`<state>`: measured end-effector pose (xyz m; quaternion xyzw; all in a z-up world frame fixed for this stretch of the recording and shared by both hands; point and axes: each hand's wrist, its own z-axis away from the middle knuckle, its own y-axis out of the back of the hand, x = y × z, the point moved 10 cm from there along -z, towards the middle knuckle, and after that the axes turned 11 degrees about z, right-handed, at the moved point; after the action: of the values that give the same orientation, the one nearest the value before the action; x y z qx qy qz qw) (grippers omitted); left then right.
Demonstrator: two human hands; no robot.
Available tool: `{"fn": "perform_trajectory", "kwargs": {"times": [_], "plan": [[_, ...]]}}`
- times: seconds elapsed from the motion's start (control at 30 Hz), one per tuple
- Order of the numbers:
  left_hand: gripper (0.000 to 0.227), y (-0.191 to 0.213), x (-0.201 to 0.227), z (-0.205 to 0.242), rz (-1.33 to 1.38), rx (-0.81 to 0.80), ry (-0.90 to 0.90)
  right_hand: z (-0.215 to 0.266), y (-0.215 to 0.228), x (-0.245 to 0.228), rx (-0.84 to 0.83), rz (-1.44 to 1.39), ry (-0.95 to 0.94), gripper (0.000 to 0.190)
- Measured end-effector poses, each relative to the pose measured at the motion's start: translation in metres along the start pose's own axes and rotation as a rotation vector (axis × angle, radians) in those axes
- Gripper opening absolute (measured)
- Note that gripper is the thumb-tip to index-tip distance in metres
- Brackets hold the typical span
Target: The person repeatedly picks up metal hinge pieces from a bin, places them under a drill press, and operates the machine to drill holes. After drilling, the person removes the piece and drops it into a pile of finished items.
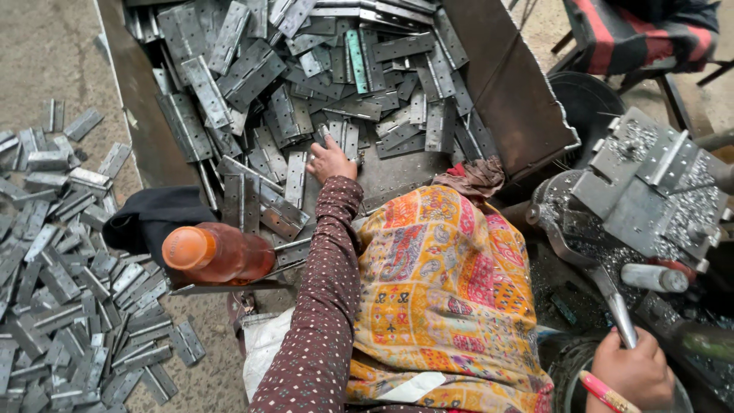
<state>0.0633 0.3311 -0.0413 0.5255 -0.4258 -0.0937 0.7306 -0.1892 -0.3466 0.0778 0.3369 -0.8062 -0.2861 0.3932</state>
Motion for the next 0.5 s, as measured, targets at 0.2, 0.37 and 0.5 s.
{"fn": "perform_trajectory", "kwargs": {"times": [0.2, 0.37, 0.5], "plan": [[0.093, -0.022, 0.010, 0.011, -0.036, -0.036, -0.093, -0.003, 0.010, -0.003, -0.055, -0.071, -0.055, 0.018], [0.096, -0.047, -0.015, -0.008, 0.074, 0.054, -0.073, -0.014, 0.035, -0.013, -0.026, -0.105, -0.072, 0.016], [0.075, -0.057, -0.030, -0.016, 0.368, 0.077, -0.154, -0.023, 0.057, -0.014, -0.046, -0.098, -0.113, 0.016]]}}
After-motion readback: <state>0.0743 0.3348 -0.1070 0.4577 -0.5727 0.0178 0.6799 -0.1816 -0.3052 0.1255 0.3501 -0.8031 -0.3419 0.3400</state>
